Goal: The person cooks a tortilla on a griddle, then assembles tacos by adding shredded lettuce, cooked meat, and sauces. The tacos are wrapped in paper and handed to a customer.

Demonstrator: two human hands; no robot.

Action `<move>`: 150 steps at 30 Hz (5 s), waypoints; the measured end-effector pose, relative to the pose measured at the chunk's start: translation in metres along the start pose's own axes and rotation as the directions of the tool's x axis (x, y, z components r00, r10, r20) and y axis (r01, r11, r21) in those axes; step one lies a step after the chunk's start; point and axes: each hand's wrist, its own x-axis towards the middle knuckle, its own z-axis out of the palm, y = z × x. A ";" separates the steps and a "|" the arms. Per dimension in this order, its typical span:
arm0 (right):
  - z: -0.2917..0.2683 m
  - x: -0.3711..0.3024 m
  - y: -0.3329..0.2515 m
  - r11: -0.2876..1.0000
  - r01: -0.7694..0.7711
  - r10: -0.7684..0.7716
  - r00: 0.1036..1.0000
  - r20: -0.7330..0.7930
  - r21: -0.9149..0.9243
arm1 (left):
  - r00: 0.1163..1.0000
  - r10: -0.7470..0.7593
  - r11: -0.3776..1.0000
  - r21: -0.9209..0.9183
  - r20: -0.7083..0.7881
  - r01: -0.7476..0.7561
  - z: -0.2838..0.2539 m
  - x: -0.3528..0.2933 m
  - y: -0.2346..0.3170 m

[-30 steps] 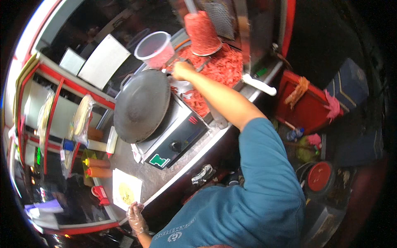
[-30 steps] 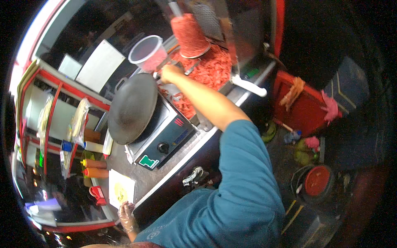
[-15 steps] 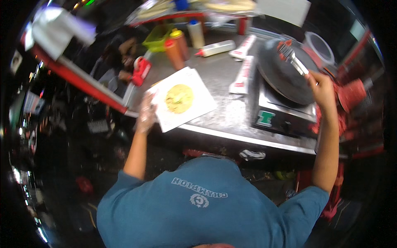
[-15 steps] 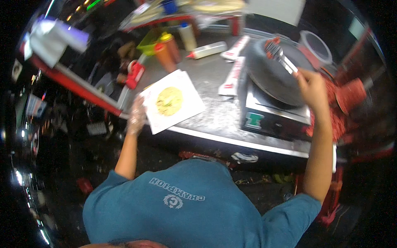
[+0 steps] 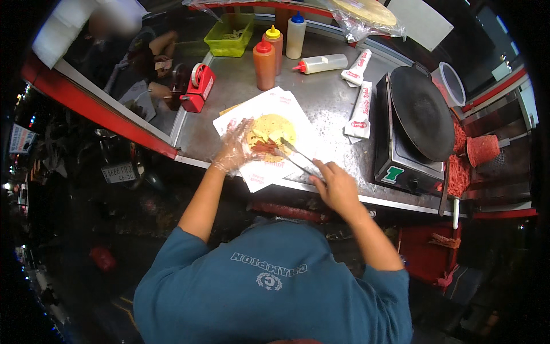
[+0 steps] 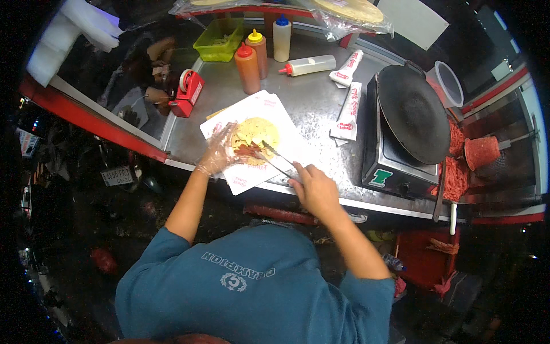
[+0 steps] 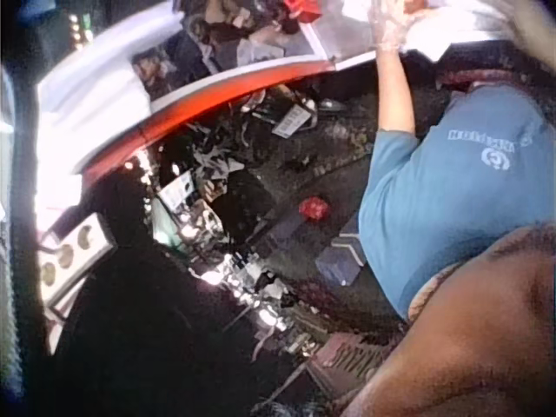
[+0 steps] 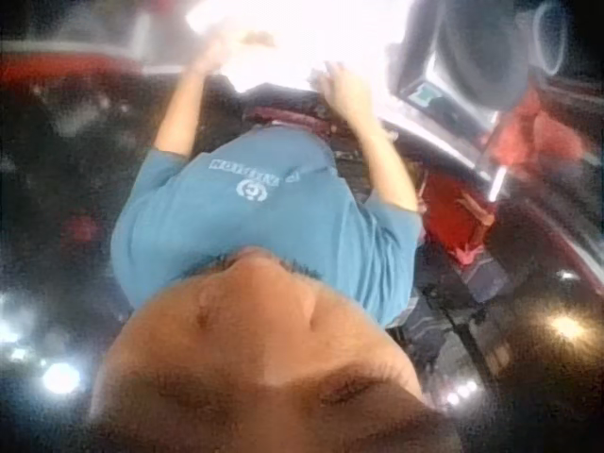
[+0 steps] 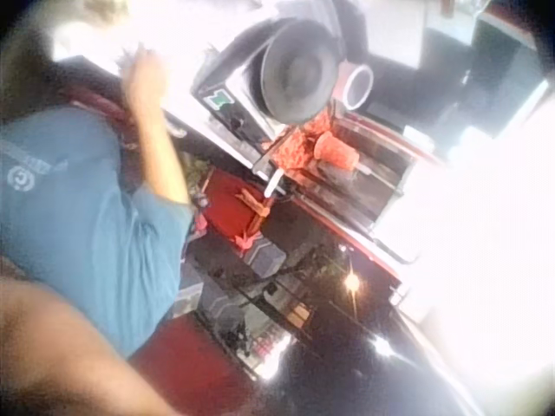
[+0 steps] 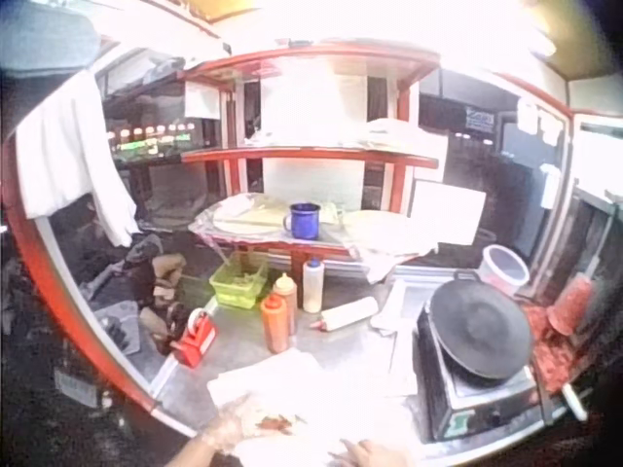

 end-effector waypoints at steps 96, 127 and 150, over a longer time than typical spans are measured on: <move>-0.174 -0.126 0.295 0.718 0.095 0.624 0.350 -0.699 0.689 | 0.949 -0.275 0.818 -0.556 -0.152 0.148 0.005 -0.009 -0.033; -0.227 -0.025 0.471 0.692 -0.722 0.620 0.603 -0.502 -0.013 | 0.802 -0.441 0.857 -0.455 -0.403 0.242 -0.016 -0.106 0.097; 0.004 -0.063 0.048 0.746 -0.216 0.588 0.657 -0.472 0.630 | 0.959 -0.091 0.991 -0.115 -0.270 0.062 -0.008 -0.060 0.044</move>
